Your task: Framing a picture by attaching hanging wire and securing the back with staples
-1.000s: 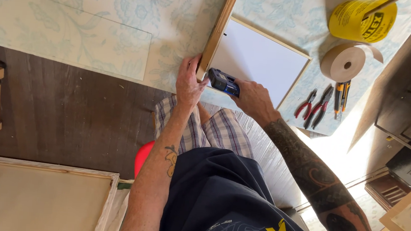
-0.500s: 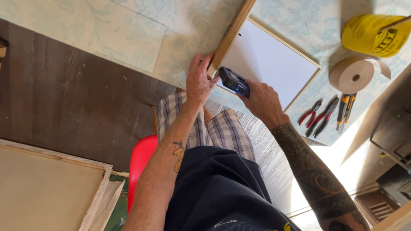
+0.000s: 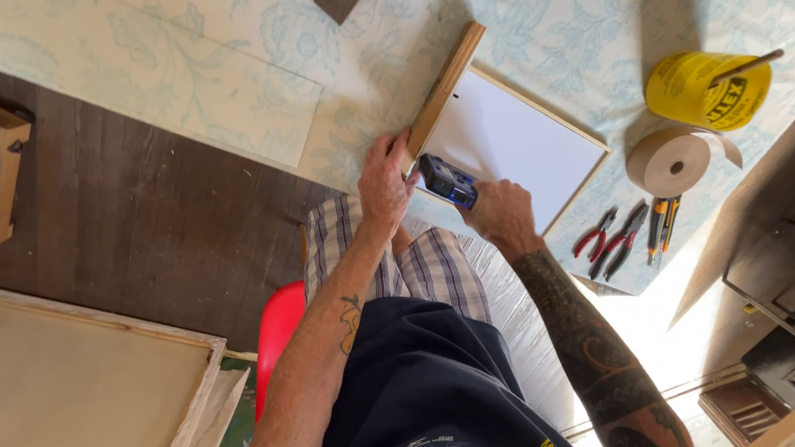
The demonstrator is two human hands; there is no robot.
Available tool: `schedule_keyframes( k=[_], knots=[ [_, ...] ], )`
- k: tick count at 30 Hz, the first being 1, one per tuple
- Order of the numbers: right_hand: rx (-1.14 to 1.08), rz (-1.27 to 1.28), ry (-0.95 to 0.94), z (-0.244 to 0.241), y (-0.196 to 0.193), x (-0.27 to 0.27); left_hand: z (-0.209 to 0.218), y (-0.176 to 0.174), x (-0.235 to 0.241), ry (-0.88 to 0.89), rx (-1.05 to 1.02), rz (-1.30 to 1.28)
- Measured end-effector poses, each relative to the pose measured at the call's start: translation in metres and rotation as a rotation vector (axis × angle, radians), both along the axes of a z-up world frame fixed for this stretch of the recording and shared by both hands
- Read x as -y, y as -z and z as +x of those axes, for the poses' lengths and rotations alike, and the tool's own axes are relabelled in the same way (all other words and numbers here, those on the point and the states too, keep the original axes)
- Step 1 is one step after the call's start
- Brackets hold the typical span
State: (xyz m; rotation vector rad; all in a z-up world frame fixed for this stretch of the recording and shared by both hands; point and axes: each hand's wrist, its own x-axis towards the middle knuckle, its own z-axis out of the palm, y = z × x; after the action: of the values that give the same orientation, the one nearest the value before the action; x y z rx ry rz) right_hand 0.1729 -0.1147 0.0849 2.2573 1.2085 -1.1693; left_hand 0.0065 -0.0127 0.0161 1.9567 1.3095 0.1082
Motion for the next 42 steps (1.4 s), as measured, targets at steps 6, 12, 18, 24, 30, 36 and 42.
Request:
schedule_keyframes(
  k=[6,12,18,24,30,36,42],
  knots=[
    [-0.104,0.073,0.093,0.019,-0.075,-0.022,-0.001,-0.027,-0.002,0.01,0.081,0.09],
    [0.096,0.07,0.264,0.158,-0.077,-0.024,0.012,-0.009,0.001,-0.05,0.021,-0.068],
    [0.258,0.467,0.501,0.235,-0.008,-0.047,0.02,-0.013,-0.006,-0.084,0.004,-0.025],
    [0.107,0.602,0.47,0.254,0.011,-0.044,-0.002,0.0,-0.014,-0.048,0.116,-0.116],
    [0.139,0.654,0.416,0.25,0.003,-0.049,-0.026,-0.077,-0.012,-0.269,0.13,-0.597],
    [0.102,0.703,0.53,0.219,-0.05,-0.05,-0.013,-0.101,0.063,-0.978,0.094,-0.782],
    [0.125,1.035,0.413,0.133,-0.009,0.01,0.026,-0.109,0.145,-1.167,0.511,-0.907]
  ],
)
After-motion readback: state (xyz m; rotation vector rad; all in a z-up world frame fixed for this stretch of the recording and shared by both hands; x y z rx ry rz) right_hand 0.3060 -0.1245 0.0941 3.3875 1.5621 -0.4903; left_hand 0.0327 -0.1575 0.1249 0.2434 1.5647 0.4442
